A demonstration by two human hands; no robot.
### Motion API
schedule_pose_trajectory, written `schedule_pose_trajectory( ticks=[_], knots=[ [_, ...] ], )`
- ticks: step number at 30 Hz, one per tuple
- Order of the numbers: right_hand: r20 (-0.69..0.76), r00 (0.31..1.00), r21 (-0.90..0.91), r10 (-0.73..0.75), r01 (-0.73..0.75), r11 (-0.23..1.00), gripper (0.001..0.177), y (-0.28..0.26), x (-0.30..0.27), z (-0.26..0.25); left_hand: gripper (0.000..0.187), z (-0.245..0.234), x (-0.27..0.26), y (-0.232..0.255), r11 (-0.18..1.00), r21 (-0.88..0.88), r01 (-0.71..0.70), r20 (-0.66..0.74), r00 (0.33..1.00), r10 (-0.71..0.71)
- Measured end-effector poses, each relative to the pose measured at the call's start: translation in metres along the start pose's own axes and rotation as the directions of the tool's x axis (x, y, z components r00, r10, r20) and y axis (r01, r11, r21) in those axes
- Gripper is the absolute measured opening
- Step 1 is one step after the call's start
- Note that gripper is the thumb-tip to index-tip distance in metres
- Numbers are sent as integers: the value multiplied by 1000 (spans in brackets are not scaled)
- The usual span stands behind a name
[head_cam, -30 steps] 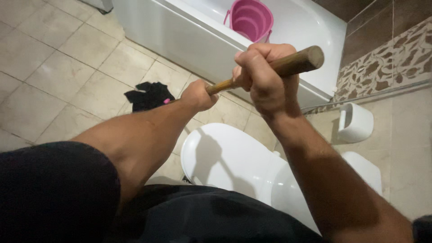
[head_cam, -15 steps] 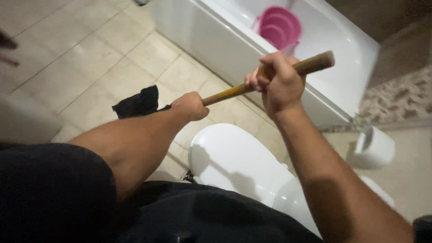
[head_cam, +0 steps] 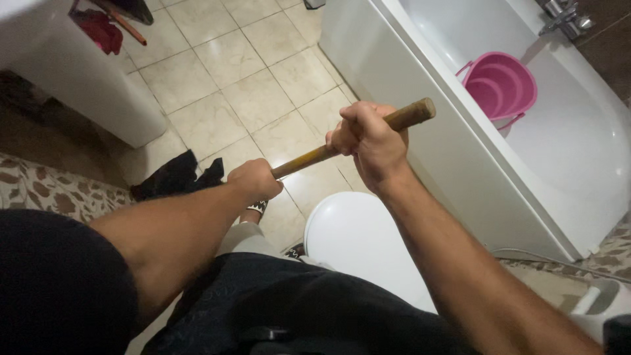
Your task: The person pushes a black cloth across the tiled floor using a long wooden handle.
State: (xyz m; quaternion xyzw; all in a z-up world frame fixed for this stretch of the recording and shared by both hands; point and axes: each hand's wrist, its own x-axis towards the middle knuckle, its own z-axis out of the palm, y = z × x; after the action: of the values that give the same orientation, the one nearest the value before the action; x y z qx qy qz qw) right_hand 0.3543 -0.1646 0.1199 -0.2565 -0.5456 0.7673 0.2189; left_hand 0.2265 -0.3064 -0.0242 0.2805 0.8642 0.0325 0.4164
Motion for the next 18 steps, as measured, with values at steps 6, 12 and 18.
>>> schedule_pose_trajectory(
  ticks=[6,12,18],
  knots=[
    [-57,992,-25,-110,108,994,33,-18,-14,-19,46,1,2,35,996,69,-63,49,997,59],
    [-119,965,-111,-233,220,969,35,-54,-37,-59,42,0,5,105,977,99,-189,37,982,186],
    [-243,903,-258,-355,293,921,34,-84,-84,-97,38,14,-4,185,924,106,-366,93,929,358]
  ],
)
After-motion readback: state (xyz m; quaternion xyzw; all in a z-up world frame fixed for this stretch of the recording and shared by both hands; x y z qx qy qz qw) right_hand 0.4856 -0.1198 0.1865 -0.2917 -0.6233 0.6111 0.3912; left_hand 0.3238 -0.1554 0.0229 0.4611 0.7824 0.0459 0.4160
